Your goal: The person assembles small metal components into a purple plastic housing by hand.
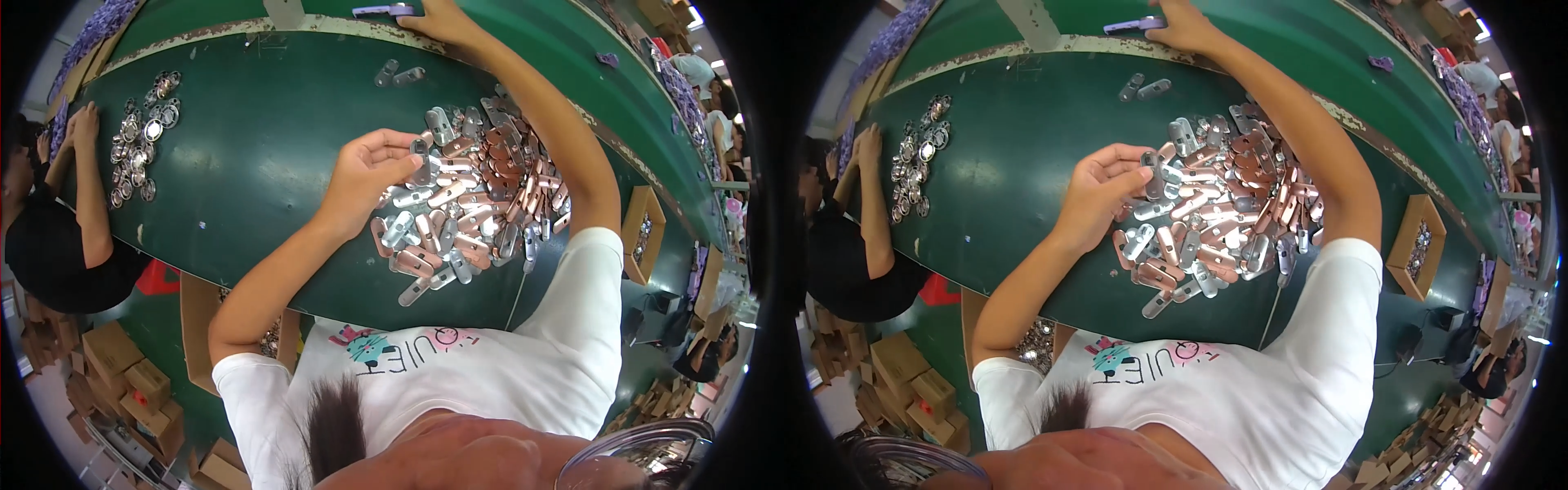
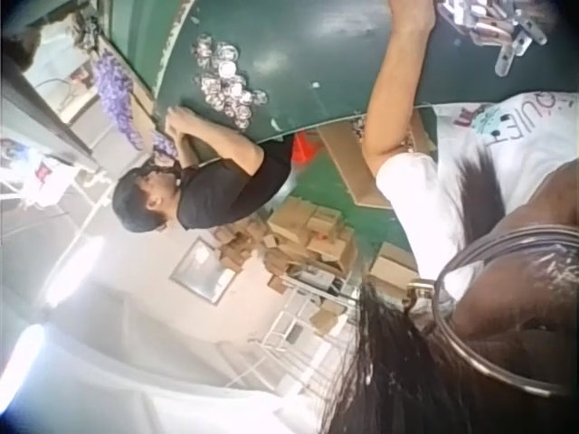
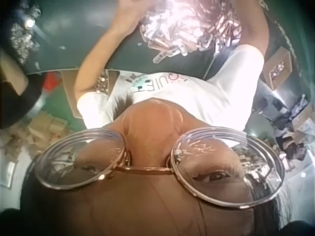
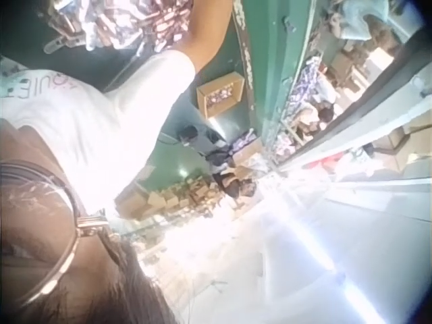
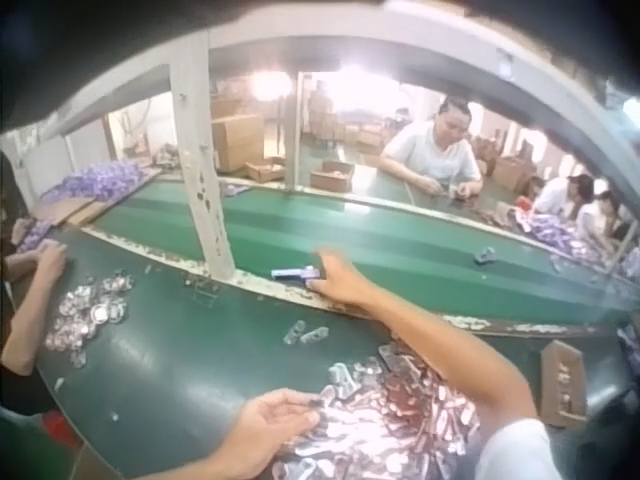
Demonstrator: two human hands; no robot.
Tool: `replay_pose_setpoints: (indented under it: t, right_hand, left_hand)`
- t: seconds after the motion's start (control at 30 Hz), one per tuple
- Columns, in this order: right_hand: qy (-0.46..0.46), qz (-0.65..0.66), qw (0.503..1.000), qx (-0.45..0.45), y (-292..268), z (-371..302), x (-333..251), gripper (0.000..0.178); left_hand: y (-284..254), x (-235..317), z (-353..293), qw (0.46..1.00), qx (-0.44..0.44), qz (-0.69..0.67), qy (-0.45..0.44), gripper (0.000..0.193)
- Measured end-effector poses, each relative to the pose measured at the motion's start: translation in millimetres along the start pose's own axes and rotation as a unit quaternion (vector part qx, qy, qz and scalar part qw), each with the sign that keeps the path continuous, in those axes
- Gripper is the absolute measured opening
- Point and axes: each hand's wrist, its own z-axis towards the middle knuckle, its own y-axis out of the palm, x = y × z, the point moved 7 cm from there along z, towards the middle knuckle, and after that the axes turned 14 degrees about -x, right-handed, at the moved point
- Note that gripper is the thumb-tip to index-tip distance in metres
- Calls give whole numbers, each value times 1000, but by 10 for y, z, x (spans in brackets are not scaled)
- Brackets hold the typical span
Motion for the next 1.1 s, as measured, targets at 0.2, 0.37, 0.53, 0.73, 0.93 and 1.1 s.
replay_pose_setpoints:
  t: [0.2,0.37,0.53,0.73,0.93,1.1]
  right_hand:
    - [70,398,912,69,178,87,496,26]
    - [22,595,799,82,-491,-542,-24,15]
    - [-140,732,666,44,-698,-1238,-857,23]
    - [151,545,821,-74,-118,-1718,-1132,30]
    - [154,532,826,-107,-100,-1772,-1161,29]
    - [49,534,843,-33,-40,-1769,-1215,34]
  left_hand:
    - [-92,13,33,998,5,-51,27,22]
    - [17,76,-9,999,10,-51,-4,27]
    - [8,-8,15,999,2,-1,-47,27]
    - [46,-69,-18,999,-16,-11,-51,25]
    - [65,-59,1,998,-15,7,-55,26]
    - [71,-57,-10,999,-23,-12,-43,26]
